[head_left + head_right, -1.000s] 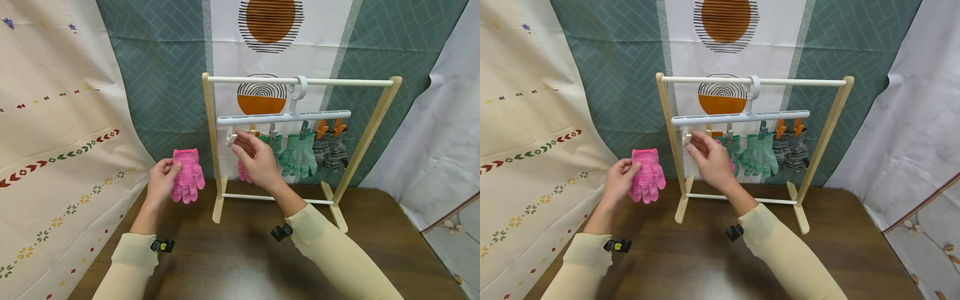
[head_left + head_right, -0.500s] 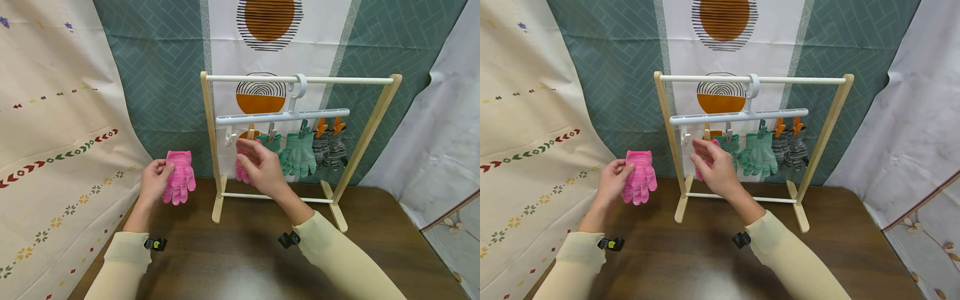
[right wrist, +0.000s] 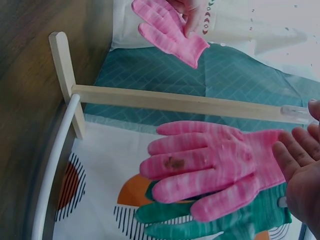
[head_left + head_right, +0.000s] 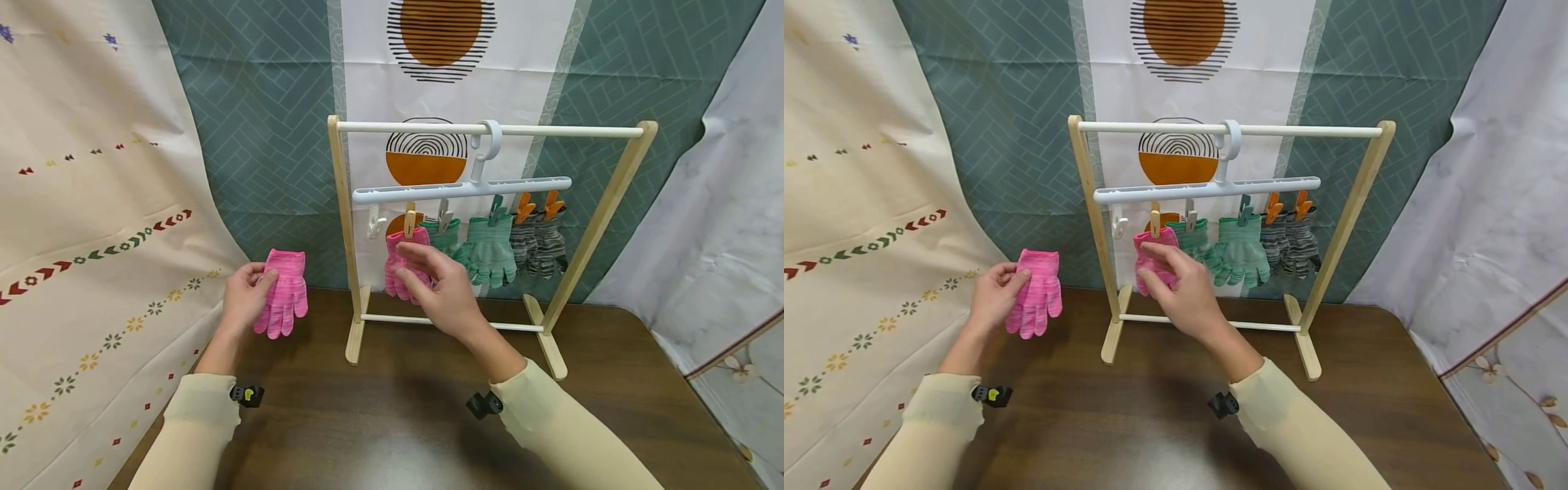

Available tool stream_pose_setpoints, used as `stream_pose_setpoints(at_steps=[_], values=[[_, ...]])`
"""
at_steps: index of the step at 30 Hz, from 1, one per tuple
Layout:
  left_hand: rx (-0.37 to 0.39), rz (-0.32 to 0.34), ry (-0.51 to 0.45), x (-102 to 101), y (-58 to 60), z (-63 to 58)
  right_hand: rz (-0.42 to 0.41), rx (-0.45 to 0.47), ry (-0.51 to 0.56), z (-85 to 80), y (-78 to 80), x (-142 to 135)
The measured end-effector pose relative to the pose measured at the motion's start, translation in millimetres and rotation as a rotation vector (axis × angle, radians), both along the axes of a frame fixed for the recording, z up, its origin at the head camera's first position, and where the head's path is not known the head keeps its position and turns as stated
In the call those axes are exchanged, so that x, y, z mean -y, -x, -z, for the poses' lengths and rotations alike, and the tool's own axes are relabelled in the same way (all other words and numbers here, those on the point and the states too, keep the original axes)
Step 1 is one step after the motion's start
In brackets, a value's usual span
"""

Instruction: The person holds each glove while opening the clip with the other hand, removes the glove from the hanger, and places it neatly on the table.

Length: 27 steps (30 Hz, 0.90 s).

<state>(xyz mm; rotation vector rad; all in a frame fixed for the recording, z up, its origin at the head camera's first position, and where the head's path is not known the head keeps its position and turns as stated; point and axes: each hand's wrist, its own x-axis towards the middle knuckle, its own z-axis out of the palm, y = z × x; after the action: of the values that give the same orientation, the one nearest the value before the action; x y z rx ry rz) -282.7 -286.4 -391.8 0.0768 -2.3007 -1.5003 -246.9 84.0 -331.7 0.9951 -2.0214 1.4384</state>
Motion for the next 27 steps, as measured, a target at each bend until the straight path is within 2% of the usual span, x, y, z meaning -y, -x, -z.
stream_pose_setpoints(at_steps=[7, 20, 27], values=[[-0.014, 0.0, 0.105, 13.2, 7.9, 9.6, 0.039, -0.008, -0.042, 9.6, -3.0, -10.6], [0.038, 0.019, 0.188, 31.9, 17.8, 25.6, 0.094, -0.072, -0.071, 18.9, -5.3, -27.9], [0.13, 0.027, 0.263, 44.6, 24.8, 38.9, 0.106, -0.076, -0.053, 21.3, -9.3, -34.2]])
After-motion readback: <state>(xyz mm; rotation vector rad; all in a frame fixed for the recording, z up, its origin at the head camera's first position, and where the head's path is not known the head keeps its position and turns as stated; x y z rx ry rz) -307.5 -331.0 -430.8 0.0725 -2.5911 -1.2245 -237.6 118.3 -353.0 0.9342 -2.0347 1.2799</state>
